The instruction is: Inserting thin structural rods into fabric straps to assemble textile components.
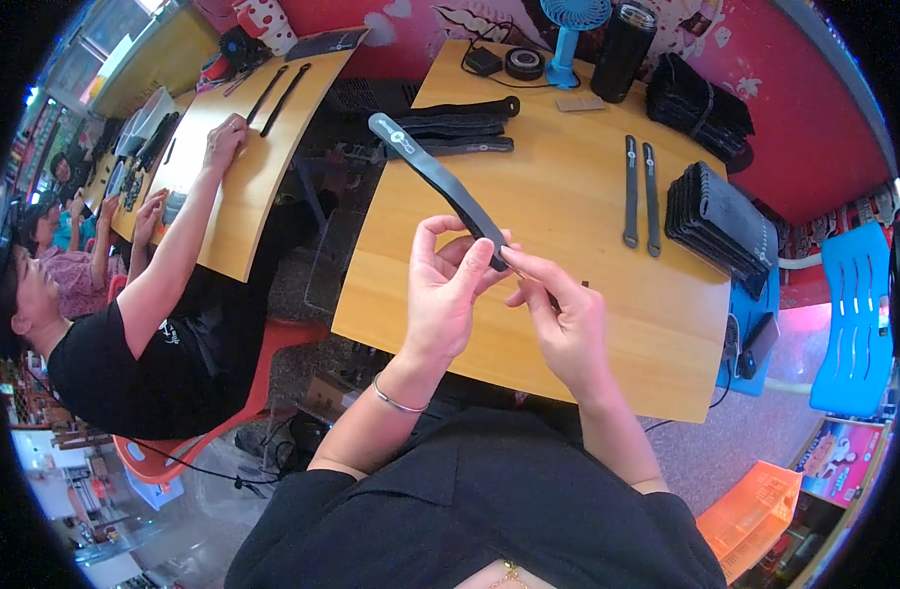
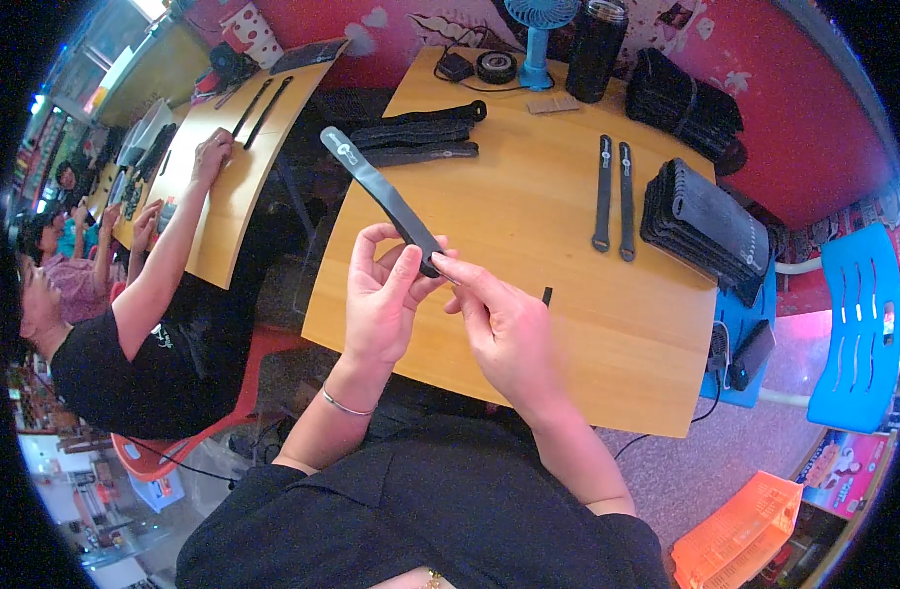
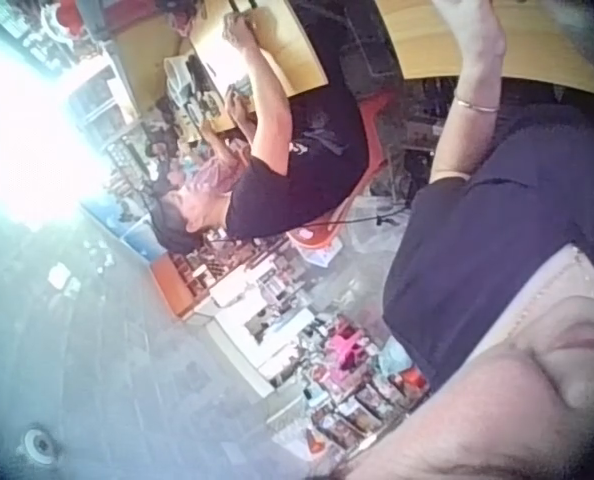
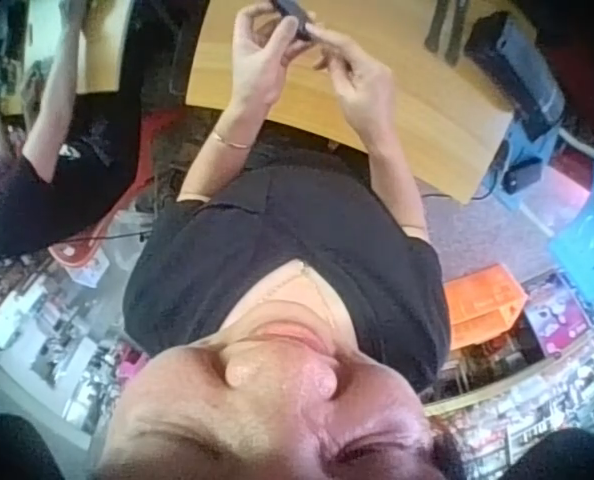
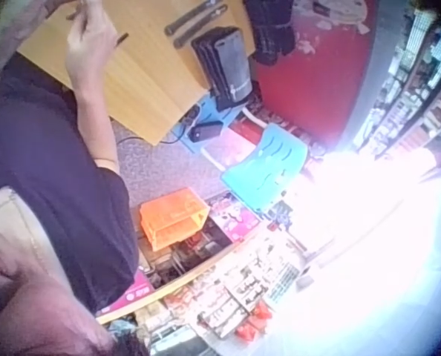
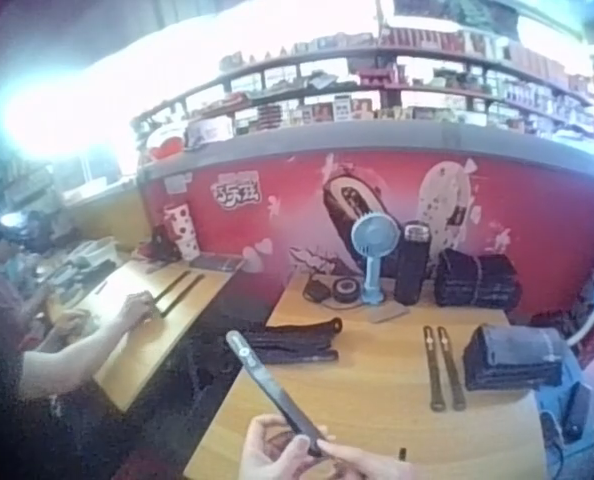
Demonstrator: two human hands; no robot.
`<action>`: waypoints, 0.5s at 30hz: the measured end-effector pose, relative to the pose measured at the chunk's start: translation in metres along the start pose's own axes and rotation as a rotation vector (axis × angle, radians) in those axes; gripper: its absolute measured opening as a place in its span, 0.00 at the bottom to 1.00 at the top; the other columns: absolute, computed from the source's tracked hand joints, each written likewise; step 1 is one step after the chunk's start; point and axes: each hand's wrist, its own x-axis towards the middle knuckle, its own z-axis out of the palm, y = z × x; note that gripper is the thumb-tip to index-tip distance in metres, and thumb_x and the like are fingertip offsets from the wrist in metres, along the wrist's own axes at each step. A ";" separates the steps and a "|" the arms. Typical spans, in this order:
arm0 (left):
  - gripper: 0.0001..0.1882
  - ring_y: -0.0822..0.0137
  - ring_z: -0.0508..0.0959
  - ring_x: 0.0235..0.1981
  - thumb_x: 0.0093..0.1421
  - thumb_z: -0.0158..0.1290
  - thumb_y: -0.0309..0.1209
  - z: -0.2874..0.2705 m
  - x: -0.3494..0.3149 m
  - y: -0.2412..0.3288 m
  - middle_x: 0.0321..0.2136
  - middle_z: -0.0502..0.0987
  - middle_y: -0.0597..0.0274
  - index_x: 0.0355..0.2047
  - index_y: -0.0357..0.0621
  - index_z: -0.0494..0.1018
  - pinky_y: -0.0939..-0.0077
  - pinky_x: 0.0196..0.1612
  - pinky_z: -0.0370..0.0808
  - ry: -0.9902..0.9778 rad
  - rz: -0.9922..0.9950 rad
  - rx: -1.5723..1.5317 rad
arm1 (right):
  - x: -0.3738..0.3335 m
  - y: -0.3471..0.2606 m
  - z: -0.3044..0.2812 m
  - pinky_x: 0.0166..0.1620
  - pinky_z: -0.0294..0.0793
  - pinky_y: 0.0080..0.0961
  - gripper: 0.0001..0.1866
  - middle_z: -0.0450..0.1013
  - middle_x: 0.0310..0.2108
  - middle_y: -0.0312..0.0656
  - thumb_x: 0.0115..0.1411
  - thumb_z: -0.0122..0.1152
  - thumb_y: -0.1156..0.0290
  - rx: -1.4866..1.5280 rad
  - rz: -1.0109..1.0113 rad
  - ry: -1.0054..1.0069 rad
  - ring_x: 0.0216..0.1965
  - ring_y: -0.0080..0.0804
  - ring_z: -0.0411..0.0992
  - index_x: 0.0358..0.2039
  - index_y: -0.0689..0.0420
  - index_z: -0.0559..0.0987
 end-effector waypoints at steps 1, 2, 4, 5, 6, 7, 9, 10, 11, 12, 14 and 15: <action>0.15 0.65 0.76 0.41 0.58 0.52 0.23 0.000 0.000 -0.001 0.39 0.74 0.49 0.44 0.37 0.60 0.70 0.43 0.77 -0.001 -0.009 -0.004 | -0.001 0.002 0.002 0.30 0.72 0.23 0.19 0.75 0.27 0.44 0.53 0.52 0.85 0.020 0.013 0.008 0.27 0.28 0.75 0.45 0.51 0.76; 0.16 0.65 0.77 0.41 0.57 0.53 0.22 -0.001 0.001 -0.001 0.39 0.74 0.49 0.43 0.37 0.61 0.71 0.44 0.77 -0.003 -0.017 -0.008 | 0.000 0.004 0.003 0.30 0.72 0.23 0.19 0.75 0.27 0.44 0.53 0.52 0.85 0.022 0.013 0.009 0.27 0.28 0.75 0.45 0.51 0.76; 0.16 0.65 0.77 0.41 0.56 0.54 0.20 -0.002 0.002 -0.005 0.39 0.75 0.50 0.42 0.36 0.62 0.72 0.44 0.76 -0.023 0.032 0.059 | 0.000 0.008 0.005 0.29 0.72 0.23 0.20 0.74 0.26 0.42 0.53 0.52 0.86 0.021 -0.017 0.036 0.27 0.27 0.74 0.44 0.51 0.76; 0.16 0.65 0.77 0.41 0.55 0.55 0.19 -0.003 0.002 -0.007 0.39 0.75 0.50 0.42 0.36 0.62 0.72 0.45 0.76 -0.043 0.080 0.125 | 0.000 0.009 0.007 0.29 0.72 0.23 0.20 0.74 0.26 0.42 0.53 0.52 0.86 0.022 -0.015 0.038 0.27 0.27 0.74 0.44 0.51 0.76; 0.16 0.65 0.77 0.41 0.55 0.55 0.19 -0.003 0.002 -0.007 0.39 0.75 0.50 0.42 0.36 0.62 0.72 0.45 0.76 -0.045 0.078 0.127 | 0.000 0.011 0.009 0.29 0.71 0.23 0.20 0.74 0.25 0.42 0.53 0.52 0.86 0.030 -0.026 0.058 0.26 0.27 0.74 0.44 0.51 0.76; 0.16 0.65 0.77 0.40 0.54 0.55 0.18 -0.004 0.004 -0.007 0.38 0.75 0.51 0.41 0.36 0.63 0.73 0.46 0.75 -0.052 0.080 0.118 | 0.000 0.012 0.010 0.29 0.71 0.23 0.20 0.73 0.25 0.42 0.52 0.53 0.86 0.038 -0.037 0.079 0.26 0.27 0.74 0.43 0.51 0.76; 0.17 0.66 0.77 0.40 0.53 0.56 0.17 -0.004 0.005 -0.007 0.38 0.75 0.51 0.41 0.36 0.64 0.73 0.46 0.75 -0.057 0.083 0.110 | 0.000 0.015 0.011 0.28 0.71 0.22 0.20 0.73 0.24 0.41 0.52 0.53 0.87 0.027 -0.046 0.095 0.25 0.26 0.74 0.43 0.51 0.77; 0.16 0.66 0.77 0.40 0.53 0.56 0.17 -0.003 0.006 -0.006 0.37 0.75 0.51 0.41 0.35 0.64 0.73 0.46 0.75 -0.076 0.069 0.093 | 0.000 0.015 0.011 0.28 0.71 0.22 0.20 0.73 0.24 0.41 0.52 0.53 0.87 0.015 -0.056 0.111 0.25 0.26 0.73 0.43 0.51 0.77; 0.16 0.66 0.77 0.40 0.53 0.56 0.17 -0.003 0.007 -0.006 0.37 0.76 0.52 0.41 0.35 0.65 0.74 0.45 0.75 -0.095 0.056 0.075 | 0.000 0.016 0.011 0.28 0.71 0.22 0.20 0.73 0.24 0.41 0.52 0.53 0.87 0.016 -0.055 0.112 0.25 0.26 0.73 0.43 0.51 0.77; 0.16 0.66 0.77 0.40 0.53 0.56 0.17 -0.003 0.009 -0.005 0.37 0.76 0.52 0.41 0.35 0.65 0.74 0.45 0.75 -0.095 0.056 0.075 | 0.001 0.016 0.011 0.28 0.69 0.19 0.18 0.74 0.27 0.40 0.54 0.51 0.88 0.037 -0.069 0.116 0.24 0.23 0.72 0.43 0.55 0.77; 0.14 0.66 0.78 0.39 0.52 0.56 0.17 -0.003 0.011 -0.003 0.36 0.76 0.51 0.37 0.35 0.65 0.74 0.44 0.75 -0.108 0.061 0.115 | 0.002 0.015 0.012 0.28 0.68 0.16 0.16 0.75 0.31 0.39 0.56 0.49 0.88 0.058 -0.083 0.120 0.24 0.20 0.70 0.42 0.59 0.76; 0.14 0.66 0.78 0.39 0.52 0.56 0.17 -0.004 0.012 -0.003 0.36 0.76 0.51 0.37 0.35 0.65 0.74 0.44 0.75 -0.108 0.060 0.116 | 0.002 0.014 0.012 0.27 0.69 0.18 0.18 0.74 0.27 0.40 0.54 0.51 0.88 0.065 -0.073 0.141 0.24 0.22 0.71 0.42 0.55 0.77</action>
